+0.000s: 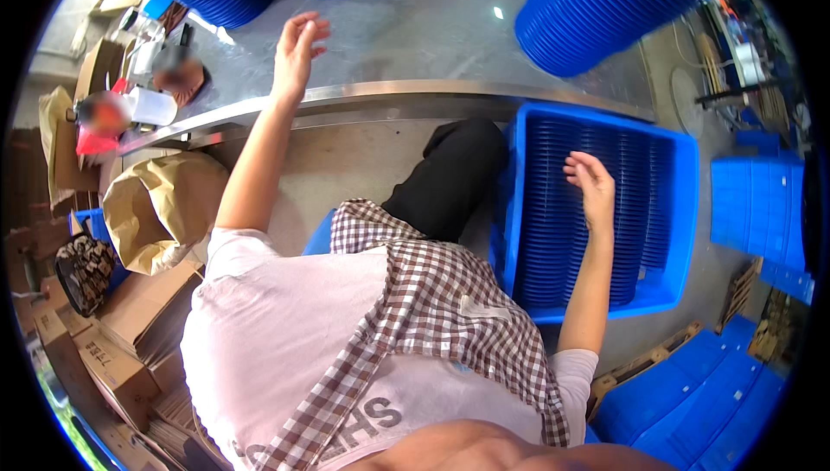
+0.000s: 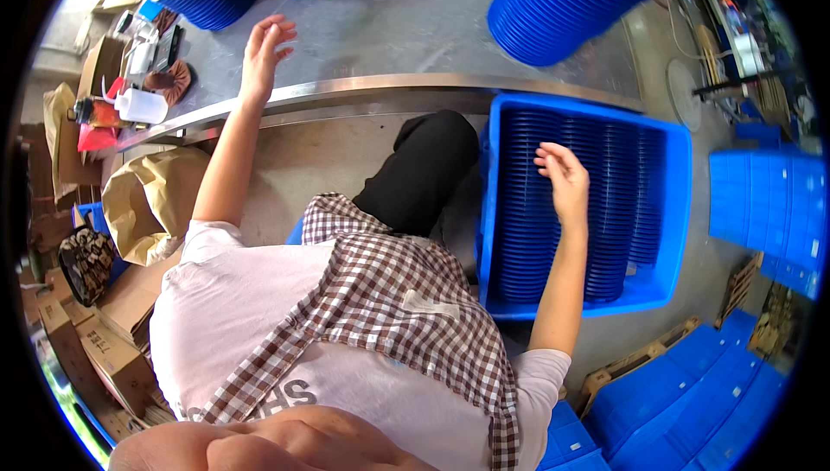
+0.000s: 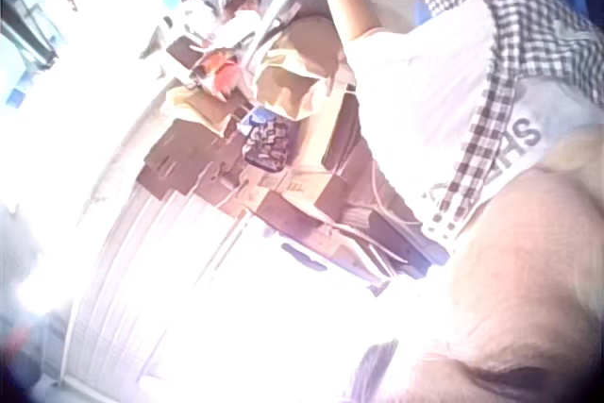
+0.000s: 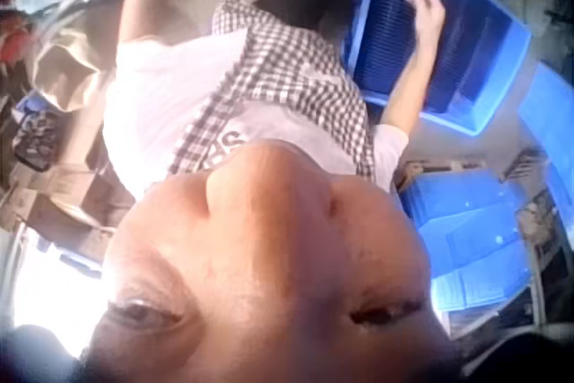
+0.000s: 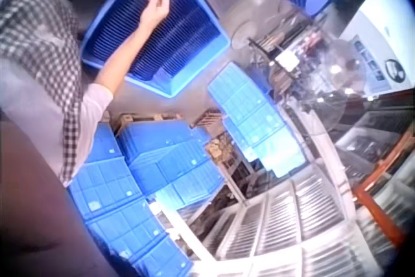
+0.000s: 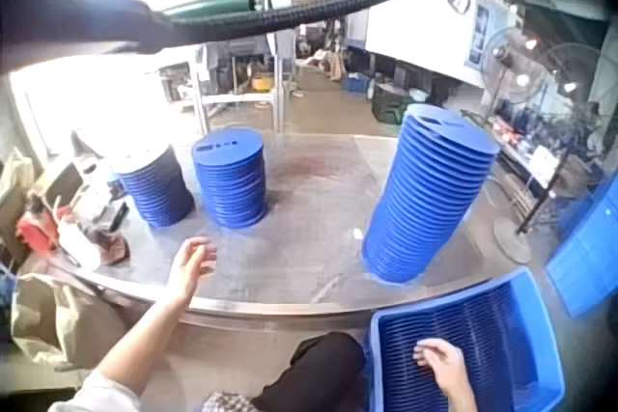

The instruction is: The person stacks blue plastic plates from a table into a blue plastic crate. They repeatedly pick up stacks of plates and place them into the crate, arranging them in rows. Finally, they lift the filled crate and place it on top of a stack of other crates.

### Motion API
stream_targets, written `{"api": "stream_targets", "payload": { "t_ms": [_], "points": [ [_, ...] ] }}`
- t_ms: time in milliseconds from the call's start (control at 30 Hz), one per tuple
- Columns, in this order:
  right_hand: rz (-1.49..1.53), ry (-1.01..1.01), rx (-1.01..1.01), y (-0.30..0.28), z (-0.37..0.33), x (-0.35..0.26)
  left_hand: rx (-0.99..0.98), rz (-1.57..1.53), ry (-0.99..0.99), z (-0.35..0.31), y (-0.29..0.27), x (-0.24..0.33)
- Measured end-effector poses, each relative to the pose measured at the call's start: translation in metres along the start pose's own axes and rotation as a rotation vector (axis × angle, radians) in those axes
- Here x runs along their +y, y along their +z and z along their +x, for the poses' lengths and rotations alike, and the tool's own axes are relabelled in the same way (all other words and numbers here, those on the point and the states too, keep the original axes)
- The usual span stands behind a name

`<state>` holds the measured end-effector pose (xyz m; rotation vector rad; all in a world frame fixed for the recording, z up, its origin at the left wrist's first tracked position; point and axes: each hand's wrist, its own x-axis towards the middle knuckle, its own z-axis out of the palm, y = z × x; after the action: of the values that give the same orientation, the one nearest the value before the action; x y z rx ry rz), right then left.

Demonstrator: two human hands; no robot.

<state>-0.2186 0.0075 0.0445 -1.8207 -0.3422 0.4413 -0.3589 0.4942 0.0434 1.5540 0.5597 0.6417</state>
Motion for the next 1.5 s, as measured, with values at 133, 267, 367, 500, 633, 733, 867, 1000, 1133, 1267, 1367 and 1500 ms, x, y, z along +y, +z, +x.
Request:
{"api": "stream_targets", "payload": {
  "t_ms": [133,267,367,500,633,733,867,1000,1133,1267,1367,1500],
  "points": [
    [-0.047,-0.018,-0.178,0.063,0.035,-0.016,0.185,0.013,0.056,0.06,-0.058,-0.029],
    [-0.11,-0.024,-0.231,0.092,0.049,-0.024,0.468,0.032,0.063,0.097,-0.113,-0.057],
    [-0.089,0.069,-0.256,0.1,0.051,-0.015,0.711,0.058,0.002,0.135,-0.201,-0.09],
    [-0.069,0.252,-0.199,0.091,0.047,0.008,0.612,-0.11,-0.155,0.175,-0.245,-0.071],
    [-0.07,0.278,-0.163,0.107,0.05,-0.001,0.439,-0.217,-0.308,0.203,-0.273,-0.057],
    [-0.027,0.241,-0.157,0.123,0.06,-0.011,0.357,-0.302,-0.305,0.217,-0.274,-0.056],
    [0.015,0.234,-0.188,0.152,0.078,-0.029,0.278,-0.544,-0.189,0.245,-0.277,-0.062],
    [0.056,0.256,-0.262,0.179,0.098,-0.043,0.291,-0.491,-0.31,0.259,-0.287,-0.077],
    [0.06,0.283,-0.368,0.208,0.124,-0.052,0.266,-0.475,-0.402,0.262,-0.282,-0.077],
    [0.108,0.303,-0.439,0.242,0.155,-0.055,0.211,-0.444,-0.404,0.266,-0.296,-0.089],
    [0.12,0.244,-0.517,0.27,0.17,-0.066,0.075,-0.442,-0.352,0.272,-0.314,-0.11],
    [0.096,0.221,-0.593,0.292,0.18,-0.07,0.009,-0.41,-0.317,0.273,-0.313,-0.116]
  ]
}}
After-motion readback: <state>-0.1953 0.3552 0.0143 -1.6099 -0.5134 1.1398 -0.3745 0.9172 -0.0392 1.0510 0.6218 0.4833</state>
